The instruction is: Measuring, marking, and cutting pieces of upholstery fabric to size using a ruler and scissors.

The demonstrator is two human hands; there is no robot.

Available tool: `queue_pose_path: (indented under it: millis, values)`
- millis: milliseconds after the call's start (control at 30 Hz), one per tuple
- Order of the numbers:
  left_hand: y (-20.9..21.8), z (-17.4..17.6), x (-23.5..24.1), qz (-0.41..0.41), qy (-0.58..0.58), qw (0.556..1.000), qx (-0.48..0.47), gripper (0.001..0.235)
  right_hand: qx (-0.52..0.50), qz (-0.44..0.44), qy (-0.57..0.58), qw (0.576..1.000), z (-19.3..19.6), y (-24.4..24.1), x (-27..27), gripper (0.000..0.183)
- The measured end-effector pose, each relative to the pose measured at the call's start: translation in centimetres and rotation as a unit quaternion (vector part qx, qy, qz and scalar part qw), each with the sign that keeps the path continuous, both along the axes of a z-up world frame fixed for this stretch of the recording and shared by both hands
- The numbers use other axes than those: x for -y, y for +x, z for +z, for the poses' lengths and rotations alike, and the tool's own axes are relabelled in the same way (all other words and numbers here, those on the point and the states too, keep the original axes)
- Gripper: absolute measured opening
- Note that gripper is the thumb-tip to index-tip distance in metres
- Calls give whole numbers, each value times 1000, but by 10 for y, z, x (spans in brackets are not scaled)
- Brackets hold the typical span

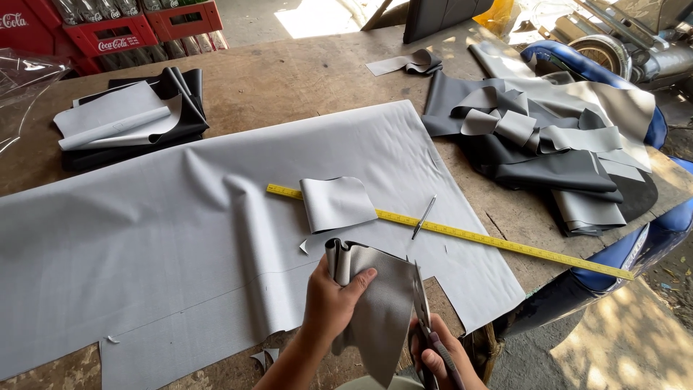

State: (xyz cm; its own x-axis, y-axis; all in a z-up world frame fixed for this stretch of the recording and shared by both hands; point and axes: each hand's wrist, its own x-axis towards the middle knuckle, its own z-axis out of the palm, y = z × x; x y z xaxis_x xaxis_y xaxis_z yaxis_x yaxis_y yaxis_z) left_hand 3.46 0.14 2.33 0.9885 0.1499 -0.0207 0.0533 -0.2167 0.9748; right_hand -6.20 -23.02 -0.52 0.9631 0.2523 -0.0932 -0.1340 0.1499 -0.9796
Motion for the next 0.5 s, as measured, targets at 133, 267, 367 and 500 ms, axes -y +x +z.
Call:
queue_pose_path:
  millis: [133,267,367,500]
  values:
    - [-5,5,7,18,39,992,122,32,-120,-41,46,991,-14,6,0,71]
    - [-6,8,10,4,24,986,162,28,-62,-22,-72,995,-6,16,-3,73]
    - [-5,5,9,-9,20,982,185,29,-59,-28,-93,994,-12,17,-2,68]
    - [-3,12,9,6,20,977,211,25,-29,-16,-75,997,-2,19,-6,77]
